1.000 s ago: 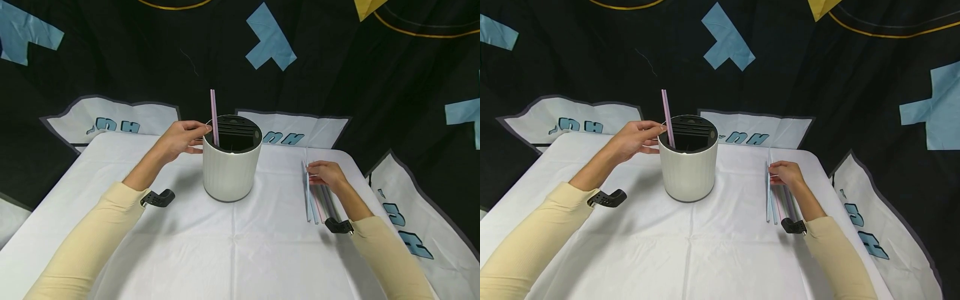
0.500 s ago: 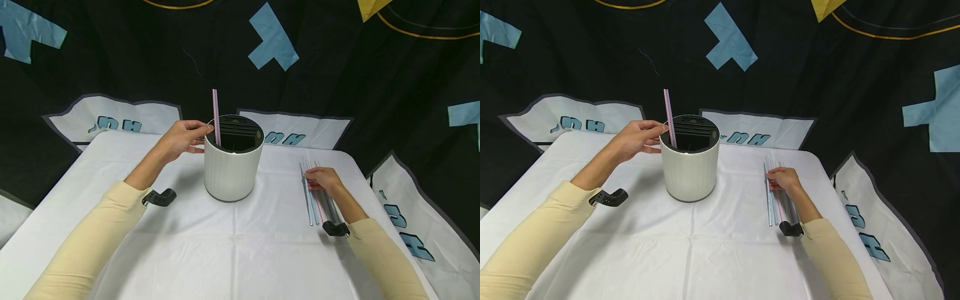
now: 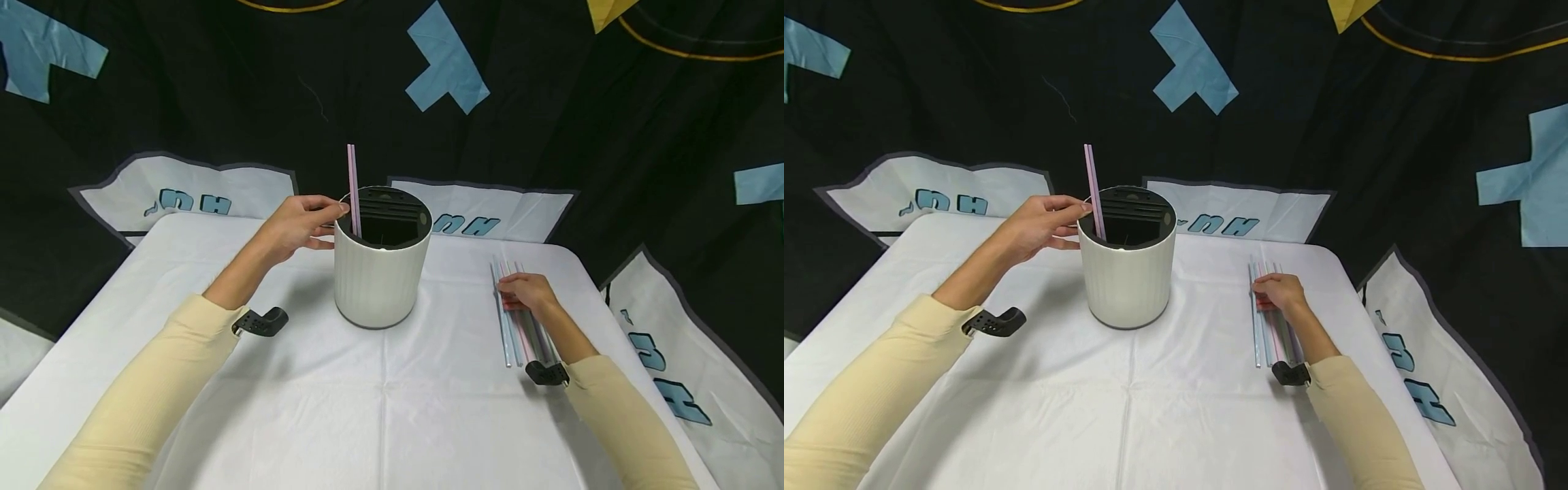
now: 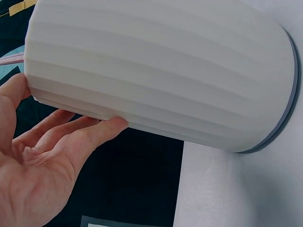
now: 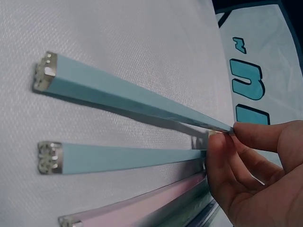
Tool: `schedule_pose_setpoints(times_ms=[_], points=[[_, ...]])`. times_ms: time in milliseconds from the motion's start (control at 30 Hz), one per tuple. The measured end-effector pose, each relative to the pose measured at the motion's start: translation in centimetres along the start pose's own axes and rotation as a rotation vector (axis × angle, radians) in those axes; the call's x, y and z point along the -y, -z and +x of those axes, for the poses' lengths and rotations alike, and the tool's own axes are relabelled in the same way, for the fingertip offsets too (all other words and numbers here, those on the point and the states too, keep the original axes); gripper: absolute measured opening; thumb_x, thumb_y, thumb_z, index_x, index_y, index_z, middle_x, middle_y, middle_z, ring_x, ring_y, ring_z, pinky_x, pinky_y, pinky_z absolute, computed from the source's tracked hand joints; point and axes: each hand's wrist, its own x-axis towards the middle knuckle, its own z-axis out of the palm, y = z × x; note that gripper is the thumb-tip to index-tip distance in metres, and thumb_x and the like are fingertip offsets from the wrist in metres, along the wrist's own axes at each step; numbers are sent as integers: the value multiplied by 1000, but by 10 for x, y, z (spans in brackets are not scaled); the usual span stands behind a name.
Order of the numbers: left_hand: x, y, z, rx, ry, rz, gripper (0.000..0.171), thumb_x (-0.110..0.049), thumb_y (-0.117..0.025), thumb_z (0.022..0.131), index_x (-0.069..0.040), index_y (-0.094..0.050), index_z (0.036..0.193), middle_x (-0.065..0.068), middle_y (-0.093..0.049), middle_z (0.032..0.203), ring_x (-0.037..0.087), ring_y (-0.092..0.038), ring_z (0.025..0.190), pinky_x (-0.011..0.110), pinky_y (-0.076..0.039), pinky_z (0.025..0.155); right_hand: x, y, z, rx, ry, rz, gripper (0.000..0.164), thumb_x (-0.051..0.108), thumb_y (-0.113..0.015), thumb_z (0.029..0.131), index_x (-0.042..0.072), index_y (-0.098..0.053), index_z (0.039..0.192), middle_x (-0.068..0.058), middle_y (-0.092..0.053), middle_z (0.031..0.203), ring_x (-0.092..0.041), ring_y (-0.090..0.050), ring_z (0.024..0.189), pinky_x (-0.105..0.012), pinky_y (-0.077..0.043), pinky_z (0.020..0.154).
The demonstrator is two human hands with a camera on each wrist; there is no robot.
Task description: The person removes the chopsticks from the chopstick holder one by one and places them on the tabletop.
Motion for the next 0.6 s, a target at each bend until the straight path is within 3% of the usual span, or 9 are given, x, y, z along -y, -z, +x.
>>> schedule_pose_setpoints(times_ms=[233, 433, 600], points=[[-2, 1, -1, -9, -3, 1, 40, -33, -66, 100, -6, -63, 129, 10, -61, 135, 32, -66, 118, 45, -62, 89, 1, 2, 1, -9, 3, 6, 40, 15, -62, 101, -9, -57, 133, -1, -69, 87, -8, -66, 70, -24, -63, 70], [-2, 1, -2, -10, -2, -3, 41, -34, -66, 100, -5, -62, 128, 11, -62, 133, 31, -66, 117, 46, -62, 90, 3, 4, -1, -50, 18, 12, 41, 16, -59, 103, -10, -56, 134, -7, -69, 96, -8, -67, 73, -24, -63, 71], [-1, 1, -2, 0, 5, -2, 42, -34, -66, 100, -6, -62, 129, 11, -61, 135, 32, -65, 118, 45, -62, 89, 16, 6, -9, -24, 49, 10, 44, 20, -56, 104, -11, -53, 136, -11, -69, 103, -8, -68, 77, -22, -63, 74]])
